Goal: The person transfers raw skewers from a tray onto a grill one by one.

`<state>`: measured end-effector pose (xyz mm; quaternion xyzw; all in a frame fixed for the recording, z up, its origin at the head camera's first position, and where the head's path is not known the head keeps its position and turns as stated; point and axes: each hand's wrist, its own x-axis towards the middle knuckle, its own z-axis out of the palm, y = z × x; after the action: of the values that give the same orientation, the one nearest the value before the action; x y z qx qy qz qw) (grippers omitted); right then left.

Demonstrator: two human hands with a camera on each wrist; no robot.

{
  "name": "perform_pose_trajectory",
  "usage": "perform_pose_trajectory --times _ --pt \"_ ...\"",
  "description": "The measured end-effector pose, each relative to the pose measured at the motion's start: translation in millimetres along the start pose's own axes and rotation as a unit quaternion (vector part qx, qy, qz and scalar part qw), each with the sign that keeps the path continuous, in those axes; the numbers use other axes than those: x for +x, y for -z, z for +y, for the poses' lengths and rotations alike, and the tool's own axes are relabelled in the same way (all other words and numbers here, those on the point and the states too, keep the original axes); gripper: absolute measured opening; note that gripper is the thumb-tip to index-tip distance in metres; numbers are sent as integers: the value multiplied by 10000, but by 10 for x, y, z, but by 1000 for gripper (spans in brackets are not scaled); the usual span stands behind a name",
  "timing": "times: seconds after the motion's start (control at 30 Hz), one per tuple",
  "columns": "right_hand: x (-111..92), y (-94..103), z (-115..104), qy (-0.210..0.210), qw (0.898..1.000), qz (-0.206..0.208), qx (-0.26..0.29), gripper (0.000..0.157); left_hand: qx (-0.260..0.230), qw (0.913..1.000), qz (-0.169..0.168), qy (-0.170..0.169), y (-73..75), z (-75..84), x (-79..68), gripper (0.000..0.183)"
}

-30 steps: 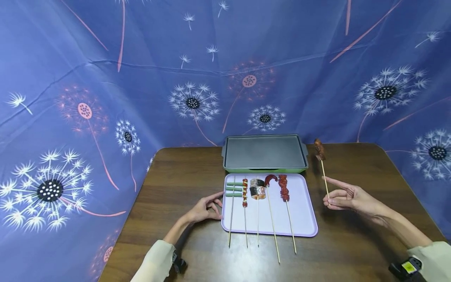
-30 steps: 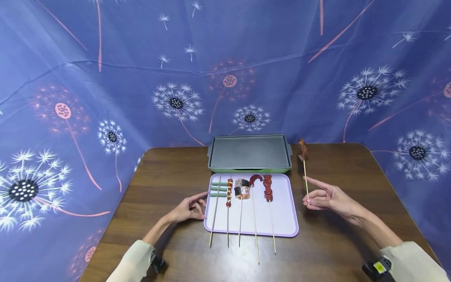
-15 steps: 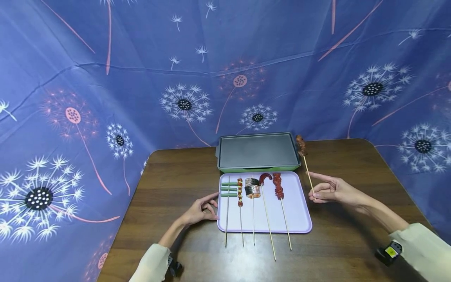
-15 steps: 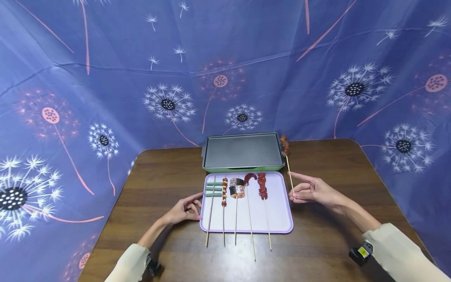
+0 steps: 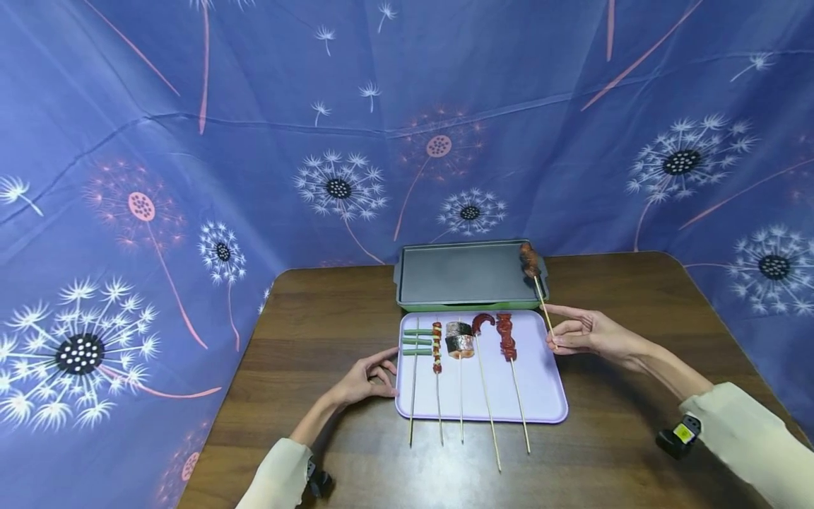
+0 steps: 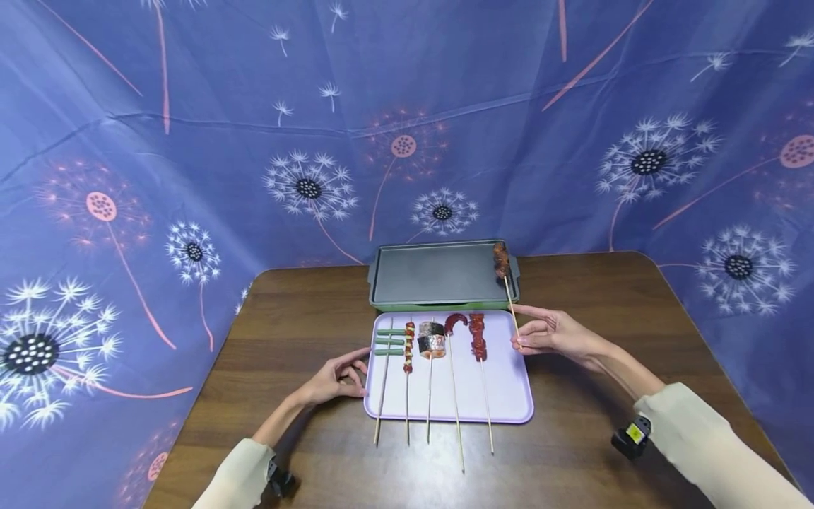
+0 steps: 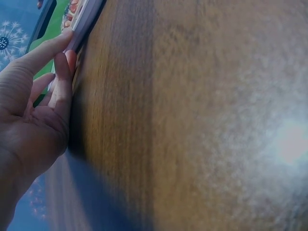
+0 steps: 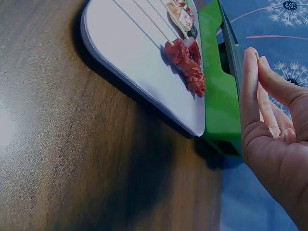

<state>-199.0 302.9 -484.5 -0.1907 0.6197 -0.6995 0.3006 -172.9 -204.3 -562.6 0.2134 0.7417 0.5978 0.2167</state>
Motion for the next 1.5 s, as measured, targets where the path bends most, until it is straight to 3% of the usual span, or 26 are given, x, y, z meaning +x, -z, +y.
perform_pose_trajectory --times 0.4,0.93,1.17,1.5 --pt "87 34 44 9 9986 -24 527 50 -65 10000 -24 -67 -13 8 2 85" --pt "158 80 114 -411 9963 291 692 54 -238 9997 -52 61 -7 24 13 85" --pt "186 77 155 -327 9954 333 837 40 -252 9996 -41 77 -6 22 7 85" --pt "190 90 219 -377 9960 225 780 39 -232 9997 31 68 -5 9 -6 85"
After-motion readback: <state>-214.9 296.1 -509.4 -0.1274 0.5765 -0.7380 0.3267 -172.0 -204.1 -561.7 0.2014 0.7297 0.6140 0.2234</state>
